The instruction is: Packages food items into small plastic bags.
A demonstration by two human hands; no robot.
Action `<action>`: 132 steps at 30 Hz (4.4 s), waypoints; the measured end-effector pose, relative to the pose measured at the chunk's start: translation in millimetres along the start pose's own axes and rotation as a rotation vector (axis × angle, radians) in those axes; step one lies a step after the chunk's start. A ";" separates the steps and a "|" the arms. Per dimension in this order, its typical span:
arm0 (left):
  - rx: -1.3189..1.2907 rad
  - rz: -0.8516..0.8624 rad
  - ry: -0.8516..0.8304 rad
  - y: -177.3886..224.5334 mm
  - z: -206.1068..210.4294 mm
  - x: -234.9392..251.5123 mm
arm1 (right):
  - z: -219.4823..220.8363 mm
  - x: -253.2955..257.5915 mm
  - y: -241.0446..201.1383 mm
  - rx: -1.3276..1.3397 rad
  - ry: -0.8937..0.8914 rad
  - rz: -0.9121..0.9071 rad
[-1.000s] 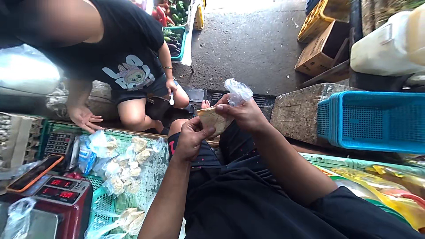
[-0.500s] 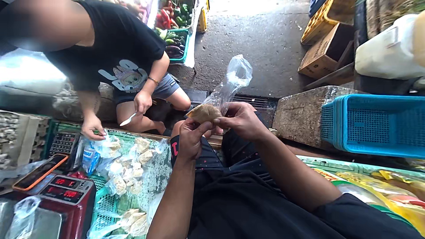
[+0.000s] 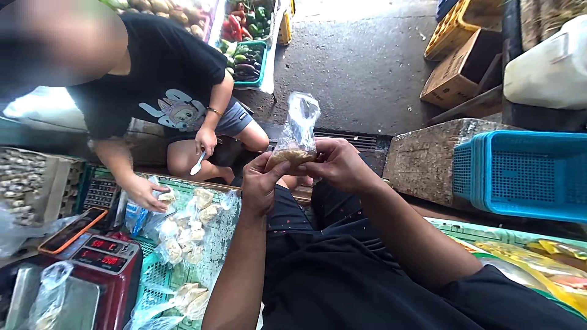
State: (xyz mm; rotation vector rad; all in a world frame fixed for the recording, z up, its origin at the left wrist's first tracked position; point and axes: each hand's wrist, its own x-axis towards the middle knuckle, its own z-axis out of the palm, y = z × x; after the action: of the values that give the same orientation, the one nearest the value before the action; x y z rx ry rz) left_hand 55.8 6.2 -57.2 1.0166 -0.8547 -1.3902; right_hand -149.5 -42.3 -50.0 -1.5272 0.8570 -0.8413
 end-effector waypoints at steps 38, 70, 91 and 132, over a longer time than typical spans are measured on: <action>0.329 -0.016 -0.009 63.5 -64.7 -22.4 | -4.0 0.2 50.9 0.760 -0.213 0.310; 0.448 -0.004 0.078 94.3 -74.4 -39.9 | 33.8 -0.4 58.9 0.801 -0.031 0.326; 0.416 0.153 0.295 95.9 -91.8 -59.3 | 41.3 1.6 70.6 0.735 0.159 0.398; 1.019 0.360 -0.282 89.7 21.4 22.8 | 56.7 -5.9 103.6 0.819 0.119 0.915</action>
State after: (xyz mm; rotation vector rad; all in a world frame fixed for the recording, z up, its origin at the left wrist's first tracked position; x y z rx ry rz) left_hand 69.0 -25.0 31.5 1.3166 -1.9531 -0.7512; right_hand -109.9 -20.5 -159.3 -0.2883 0.9924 -0.4766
